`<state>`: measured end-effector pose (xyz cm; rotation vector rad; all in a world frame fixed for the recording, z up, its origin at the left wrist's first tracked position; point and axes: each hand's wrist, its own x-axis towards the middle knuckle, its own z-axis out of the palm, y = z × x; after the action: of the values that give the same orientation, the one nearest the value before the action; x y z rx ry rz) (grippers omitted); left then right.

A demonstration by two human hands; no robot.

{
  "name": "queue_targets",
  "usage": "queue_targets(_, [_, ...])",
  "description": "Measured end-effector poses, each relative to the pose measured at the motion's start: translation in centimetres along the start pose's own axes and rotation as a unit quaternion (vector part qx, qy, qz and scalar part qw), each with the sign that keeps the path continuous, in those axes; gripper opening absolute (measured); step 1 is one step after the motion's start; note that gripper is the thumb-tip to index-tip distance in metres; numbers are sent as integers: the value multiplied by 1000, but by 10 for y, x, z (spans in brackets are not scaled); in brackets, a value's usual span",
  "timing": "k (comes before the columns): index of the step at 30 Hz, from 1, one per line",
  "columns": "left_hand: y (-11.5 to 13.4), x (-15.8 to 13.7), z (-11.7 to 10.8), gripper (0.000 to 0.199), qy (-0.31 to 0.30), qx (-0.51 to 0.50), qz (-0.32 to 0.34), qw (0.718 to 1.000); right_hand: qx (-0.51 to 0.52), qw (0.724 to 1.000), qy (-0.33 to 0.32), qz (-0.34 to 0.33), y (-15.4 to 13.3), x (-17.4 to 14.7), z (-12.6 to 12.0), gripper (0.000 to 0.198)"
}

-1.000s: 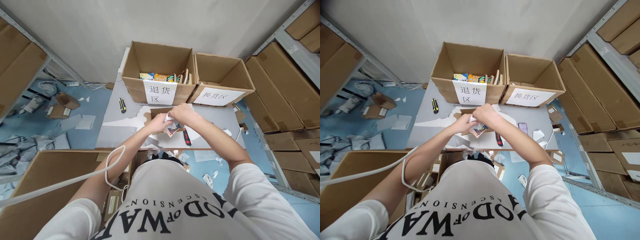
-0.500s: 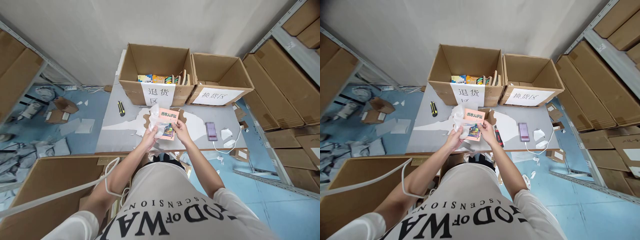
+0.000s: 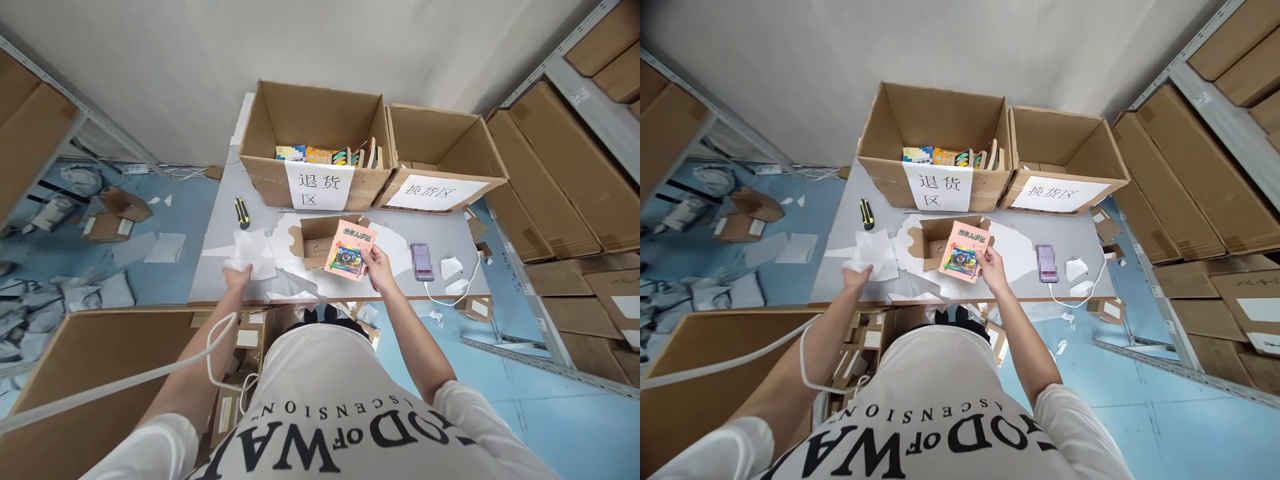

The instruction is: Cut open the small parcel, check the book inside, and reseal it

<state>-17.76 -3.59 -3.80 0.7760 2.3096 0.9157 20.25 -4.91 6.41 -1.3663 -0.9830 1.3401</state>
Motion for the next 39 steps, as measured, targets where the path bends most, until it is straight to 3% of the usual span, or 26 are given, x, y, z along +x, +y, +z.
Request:
queue_targets(2, [9,-18,0,107,37,16,-66,997,-3,1000,1,3,-2,-1,1,47])
queue_targets(3, [17,-31,-1,109,58,14,-66,996,-4,1000,2,4,-3,-1,1,47])
queue_targets(5, [35,-67,-2,100,55,-40,72,995,-5,1000,1,5,-6,-2,2,46])
queue_targets(6, [45,-87,-1,94,7,-91,146,985,-5,1000,1,5,-8,-3,3,46])
queue_targets(8, [64,-129,2,77,-195,-198,188,942,-3,1000,-4,-1,-10,-6,5,46])
queue_targets(9, [72,-147,5,72,-315,-228,166,906,-2,1000,-10,-3,-11,-8,7,46])
queue_targets(10, [80,-163,9,69,-389,-251,129,877,-3,1000,-17,-4,-11,-10,8,47])
queue_targets(12, [90,-186,15,57,-437,-287,66,850,-12,999,-36,-5,-11,-14,9,48])
queue_targets(17, [91,-199,16,49,-452,-310,7,837,-14,997,-60,-41,-17,-8,-13,56])
queue_targets(20, [85,-198,13,47,-488,-302,-8,819,-36,989,-122,-73,-32,4,-33,56])
queue_targets(24, [83,-201,15,44,-520,-312,-37,794,-127,961,-213,-121,-54,17,-49,37])
queue_targets(27, [85,-205,20,51,-525,-329,-59,783,-165,948,-218,-165,-62,22,-49,28])
queue_targets(30, [82,-207,25,60,-482,-359,-49,798,-184,943,-205,-187,-67,25,-46,29])
queue_targets(33, [76,-208,28,48,-444,-363,-9,819,-194,944,-200,-177,-74,29,-43,30])
queue_targets(39, [75,-212,26,41,-480,-324,10,815,-177,953,-219,-113,-88,43,-33,36])
